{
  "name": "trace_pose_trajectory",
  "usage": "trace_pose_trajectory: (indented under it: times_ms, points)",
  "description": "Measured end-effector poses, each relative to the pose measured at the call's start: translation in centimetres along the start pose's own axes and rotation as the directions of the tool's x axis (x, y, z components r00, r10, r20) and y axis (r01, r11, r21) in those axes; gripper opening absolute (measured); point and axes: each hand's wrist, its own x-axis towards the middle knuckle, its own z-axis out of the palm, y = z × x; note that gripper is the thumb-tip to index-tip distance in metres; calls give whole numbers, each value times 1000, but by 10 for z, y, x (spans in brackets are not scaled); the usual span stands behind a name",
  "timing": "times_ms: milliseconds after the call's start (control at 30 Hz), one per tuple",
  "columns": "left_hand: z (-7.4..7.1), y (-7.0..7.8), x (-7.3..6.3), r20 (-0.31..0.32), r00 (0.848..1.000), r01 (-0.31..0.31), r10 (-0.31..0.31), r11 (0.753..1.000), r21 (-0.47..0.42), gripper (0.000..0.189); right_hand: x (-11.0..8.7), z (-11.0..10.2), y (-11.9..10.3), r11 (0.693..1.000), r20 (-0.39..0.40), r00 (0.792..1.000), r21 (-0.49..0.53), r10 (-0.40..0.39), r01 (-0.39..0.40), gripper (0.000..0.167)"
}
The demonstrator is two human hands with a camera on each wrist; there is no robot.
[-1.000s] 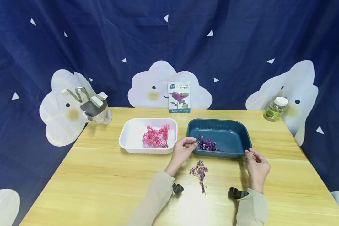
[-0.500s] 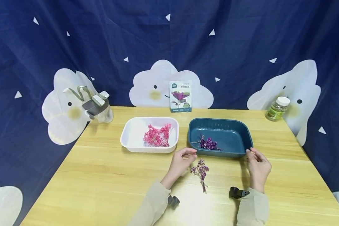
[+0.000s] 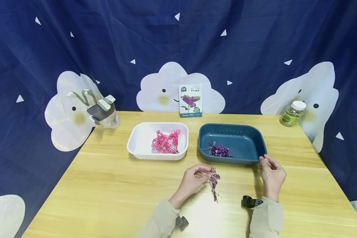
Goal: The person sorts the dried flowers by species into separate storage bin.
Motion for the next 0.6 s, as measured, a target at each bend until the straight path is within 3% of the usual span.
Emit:
trace_pose_trajectory:
  times_ms: [167, 367, 600]
  points:
    - [2, -1, -5, 65, 998, 21, -25, 998, 55, 17, 0, 0, 0, 1000, -1, 1000, 10, -6, 6, 27]
    - [5, -3, -10, 177, 981, 50, -74, 989, 138, 19, 0, 0, 0, 1000, -2, 1000, 7, -9, 9, 28]
    - [6, -3, -12, 204, 978, -7, -52, 960, 280, 18, -1, 1, -1, 1000, -2, 1000, 8, -2, 2, 28]
